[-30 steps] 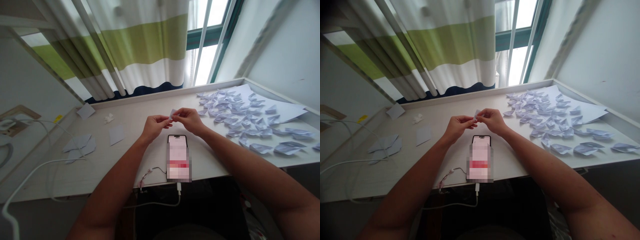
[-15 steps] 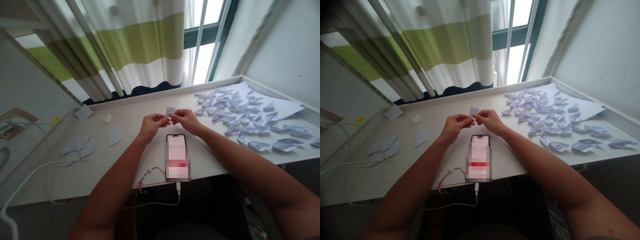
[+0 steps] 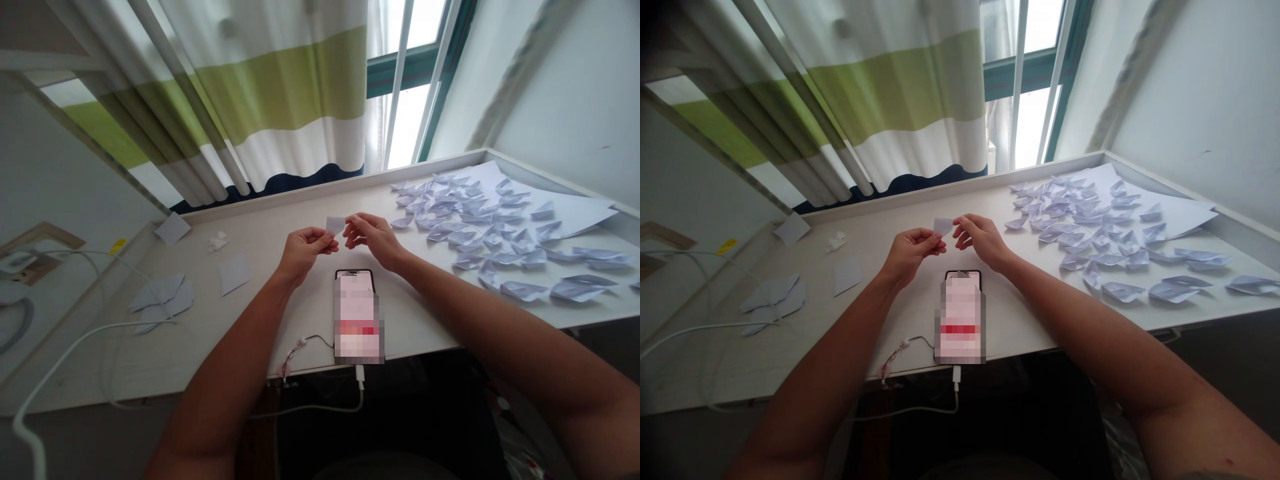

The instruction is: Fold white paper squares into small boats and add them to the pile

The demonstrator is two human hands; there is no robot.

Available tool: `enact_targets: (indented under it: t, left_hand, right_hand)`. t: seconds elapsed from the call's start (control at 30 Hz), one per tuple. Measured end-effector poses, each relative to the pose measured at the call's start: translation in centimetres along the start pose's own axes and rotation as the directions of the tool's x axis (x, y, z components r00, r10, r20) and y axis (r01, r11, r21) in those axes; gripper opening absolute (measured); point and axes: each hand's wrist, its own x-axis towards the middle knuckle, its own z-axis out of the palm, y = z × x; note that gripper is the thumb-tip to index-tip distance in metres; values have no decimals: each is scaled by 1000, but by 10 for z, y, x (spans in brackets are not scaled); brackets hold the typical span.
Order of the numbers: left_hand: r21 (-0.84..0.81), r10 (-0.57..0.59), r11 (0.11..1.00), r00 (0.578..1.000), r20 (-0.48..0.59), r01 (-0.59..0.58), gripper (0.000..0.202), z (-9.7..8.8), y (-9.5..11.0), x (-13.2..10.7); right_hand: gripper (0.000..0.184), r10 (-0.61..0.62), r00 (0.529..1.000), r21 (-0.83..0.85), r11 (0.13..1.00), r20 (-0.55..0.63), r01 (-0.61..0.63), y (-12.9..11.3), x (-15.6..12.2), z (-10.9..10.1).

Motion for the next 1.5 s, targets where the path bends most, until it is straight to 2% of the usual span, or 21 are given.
enact_targets:
  t: [0.07, 0.17, 0.27, 0.37, 0.47, 0.6, 0.77, 0.97, 1.1, 1.23, 1.5]
  left_hand:
    - [17, 6, 1000, 1000, 0, -6, 45, -1, 2, 0]
    - [40, 0, 999, 1000, 2, 0, 38, -1, 5, -2]
    - [43, -23, 999, 1000, -3, 23, 33, -1, 7, -3]
    - [21, -31, 999, 999, 5, 31, 37, -1, 7, -3]
    - [-6, 2, 1000, 1000, 23, -2, 38, -2, 5, -2]
    - [-39, 44, 998, 997, 65, -41, 35, -2, 3, -1]
    - [-39, 144, 989, 986, 79, -142, 47, 1, -2, 0]
    - [148, 260, 956, 965, -29, -253, 34, 3, -9, 0]
    - [295, 365, 893, 930, -36, -339, 31, 3, -7, -2]
    - [317, 359, 887, 933, -20, -334, 30, 4, -4, -5]
    - [325, 330, 894, 944, -14, -308, 32, 5, -5, -7]
  right_hand:
    - [35, -149, 988, -159, 977, -30, 143, -2, 0, -2]
    - [33, -281, 956, -321, 900, 88, 294, -5, -2, -5]
    - [36, -279, 951, -338, 889, 135, 309, -6, -3, -8]
    - [42, -293, 942, -333, 882, 163, 332, -5, -2, -9]
    - [29, -286, 931, -315, 883, 228, 348, -1, -2, -8]
    - [31, -235, 957, -240, 932, 173, 272, 2, -2, -3]
    - [45, -194, 978, -118, 972, 73, 202, -2, -2, 1]
    - [56, -24, 989, -15, 1000, 145, 26, -10, -5, 1]
    - [61, 92, 979, 7, 995, 181, -95, -14, -8, 2]
    - [65, 148, 970, -10, 989, 194, -149, -18, -10, 1]
    - [62, 179, 965, -21, 984, 191, -178, -18, -9, 1]
